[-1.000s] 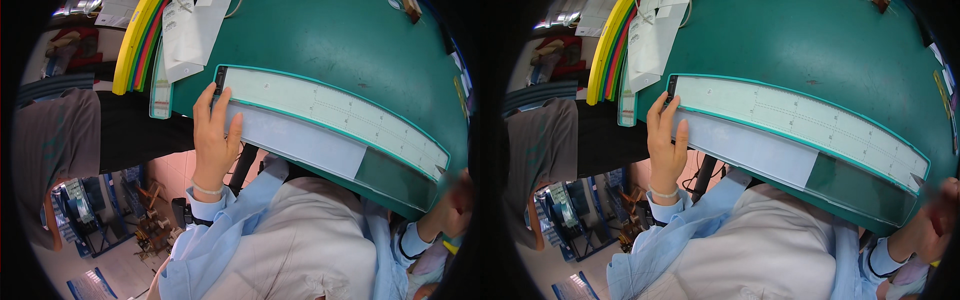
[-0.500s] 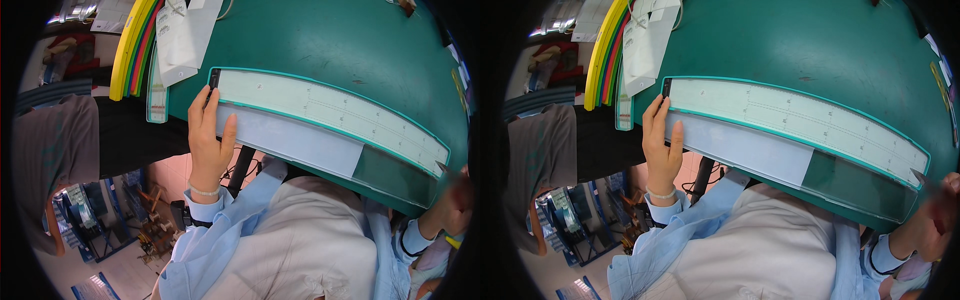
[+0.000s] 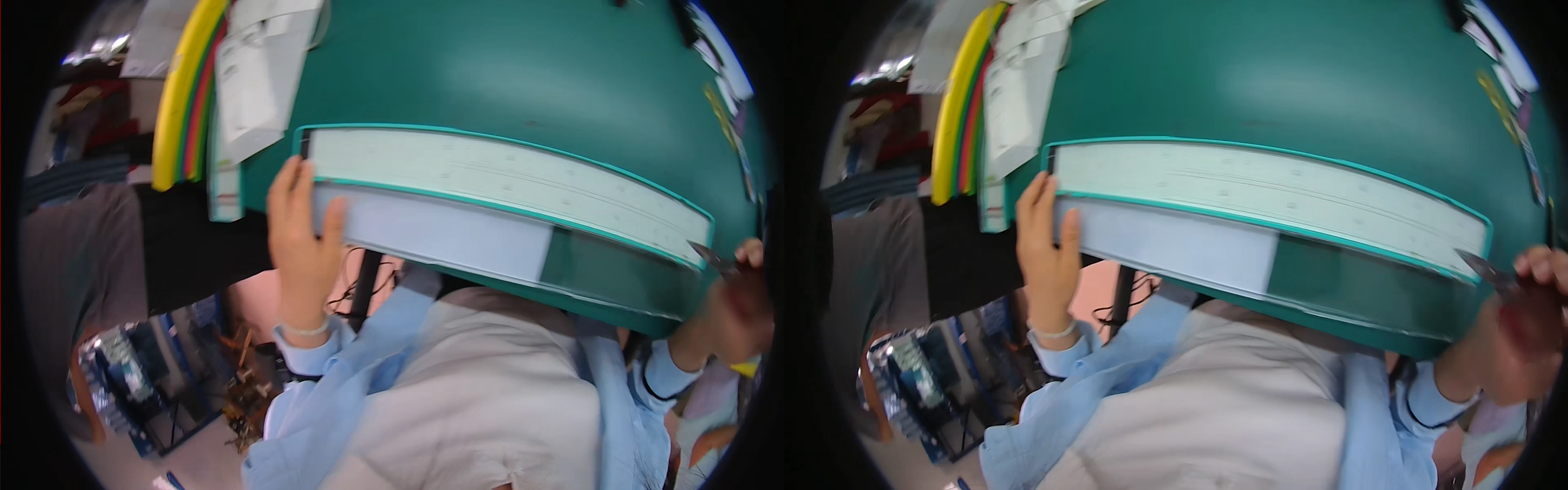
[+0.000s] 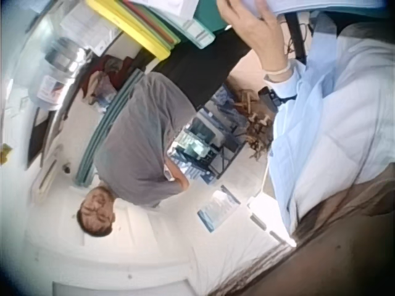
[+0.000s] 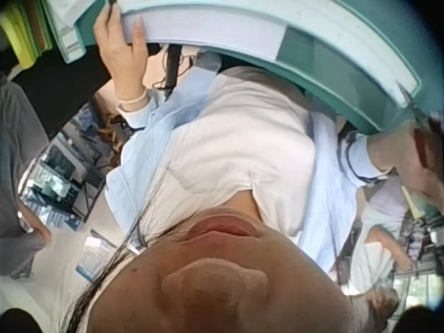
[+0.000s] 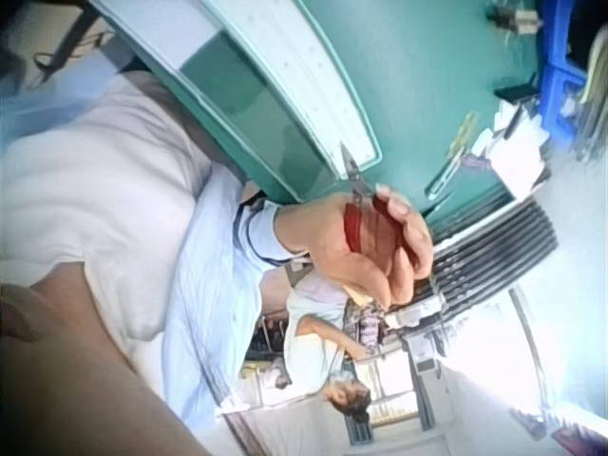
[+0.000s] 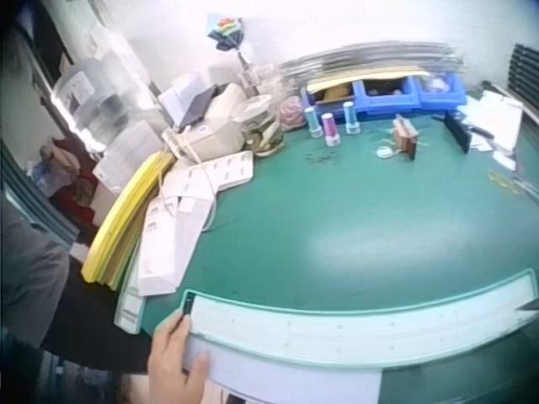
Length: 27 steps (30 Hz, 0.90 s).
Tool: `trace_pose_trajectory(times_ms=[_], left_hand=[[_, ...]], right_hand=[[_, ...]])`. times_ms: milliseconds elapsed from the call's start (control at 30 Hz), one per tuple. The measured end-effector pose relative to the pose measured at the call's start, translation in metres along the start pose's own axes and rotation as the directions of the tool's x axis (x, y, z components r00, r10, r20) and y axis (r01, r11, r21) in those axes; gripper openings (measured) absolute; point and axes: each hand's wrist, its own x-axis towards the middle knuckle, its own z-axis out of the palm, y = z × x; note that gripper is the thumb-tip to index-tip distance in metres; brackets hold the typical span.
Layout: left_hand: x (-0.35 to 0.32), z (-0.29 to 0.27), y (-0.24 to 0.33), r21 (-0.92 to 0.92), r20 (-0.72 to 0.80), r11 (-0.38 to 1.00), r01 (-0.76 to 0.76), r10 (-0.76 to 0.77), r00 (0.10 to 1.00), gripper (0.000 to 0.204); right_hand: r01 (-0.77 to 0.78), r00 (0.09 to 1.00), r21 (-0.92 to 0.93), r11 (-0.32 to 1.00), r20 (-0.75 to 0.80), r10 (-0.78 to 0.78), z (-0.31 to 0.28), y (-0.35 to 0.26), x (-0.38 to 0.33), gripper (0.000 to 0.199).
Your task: Assembling components into a long metal or plastic housing on a fabrication floor.
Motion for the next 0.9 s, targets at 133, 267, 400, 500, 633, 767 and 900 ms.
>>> trace_pose_trajectory(times_ms=[133,267,400,500,633,767,900], left_hand=[[0.011,-0.009,0.044,0.091,-0.086,0.994,-0.056,0.064,0.994,0.043],[0.024,0.002,0.107,-0.233,0.026,0.925,-0.3,0.314,0.949,0.049],[0.025,0.022,0.151,-0.48,0.112,0.763,-0.432,0.542,0.833,0.055],[0.035,0.026,0.171,-0.518,0.221,0.715,-0.469,0.642,0.734,0.055],[0.038,0.047,0.184,-0.588,0.179,0.671,-0.452,0.653,0.736,0.057],[0.039,0.051,0.189,-0.549,0.295,0.715,-0.433,0.65,0.7,0.058],[0.04,0.05,0.191,-0.532,0.336,0.737,-0.417,0.635,0.695,0.059]], right_hand=[[-0.213,0.974,0.267,0.94,-0.013,0.225,-0.001,-0.01,-0.018,0.048],[-0.133,0.99,0.082,0.988,-0.037,0.137,0.014,-0.011,-0.013,0.039],[-0.106,0.993,-0.013,0.994,-0.053,0.105,0.026,-0.011,-0.009,0.03],[-0.21,0.971,0.127,0.969,-0.092,0.222,0.026,-0.01,-0.012,0.033],[-0.257,0.962,0.102,0.961,-0.062,0.264,0.029,-0.016,-0.014,0.045],[-0.282,0.959,0.038,0.959,0.002,0.282,0.033,-0.017,-0.018,0.055],[-0.238,0.971,0.055,0.97,0.011,0.238,0.033,-0.015,-0.015,0.056]])
